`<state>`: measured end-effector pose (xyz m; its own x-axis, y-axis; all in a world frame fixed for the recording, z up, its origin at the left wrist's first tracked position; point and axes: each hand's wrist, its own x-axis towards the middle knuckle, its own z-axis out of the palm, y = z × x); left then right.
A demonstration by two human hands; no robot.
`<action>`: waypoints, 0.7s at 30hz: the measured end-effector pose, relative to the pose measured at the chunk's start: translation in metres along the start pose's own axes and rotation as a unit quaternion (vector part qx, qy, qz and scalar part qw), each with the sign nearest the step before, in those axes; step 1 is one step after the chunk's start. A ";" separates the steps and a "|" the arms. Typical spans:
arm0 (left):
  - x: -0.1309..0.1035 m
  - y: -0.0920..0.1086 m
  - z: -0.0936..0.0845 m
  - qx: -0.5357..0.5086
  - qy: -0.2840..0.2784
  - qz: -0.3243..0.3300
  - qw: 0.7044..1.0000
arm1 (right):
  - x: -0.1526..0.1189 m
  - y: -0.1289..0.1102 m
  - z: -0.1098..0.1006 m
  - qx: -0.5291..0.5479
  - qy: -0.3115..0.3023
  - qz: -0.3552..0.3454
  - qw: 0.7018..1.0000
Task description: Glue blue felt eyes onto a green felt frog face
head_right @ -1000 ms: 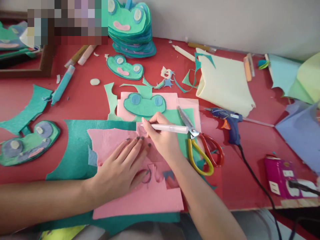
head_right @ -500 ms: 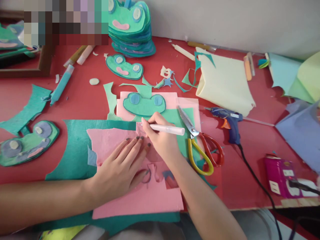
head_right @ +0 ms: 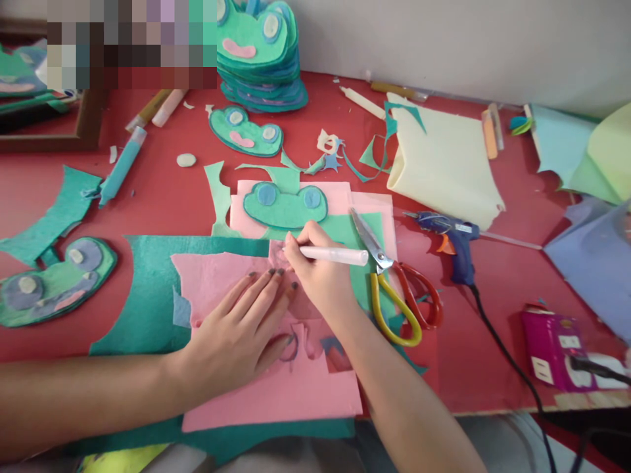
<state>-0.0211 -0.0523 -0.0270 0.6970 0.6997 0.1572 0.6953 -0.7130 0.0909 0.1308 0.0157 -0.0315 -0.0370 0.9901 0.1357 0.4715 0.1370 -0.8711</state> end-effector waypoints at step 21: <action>0.001 -0.001 0.002 0.005 0.001 0.000 1.000 | 0.000 -0.002 0.001 0.017 -0.015 0.007 1.000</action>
<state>-0.0204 -0.0511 -0.0290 0.6972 0.6988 0.1596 0.6962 -0.7132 0.0813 0.1294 0.0152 -0.0302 -0.0572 0.9923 0.1102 0.4422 0.1242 -0.8883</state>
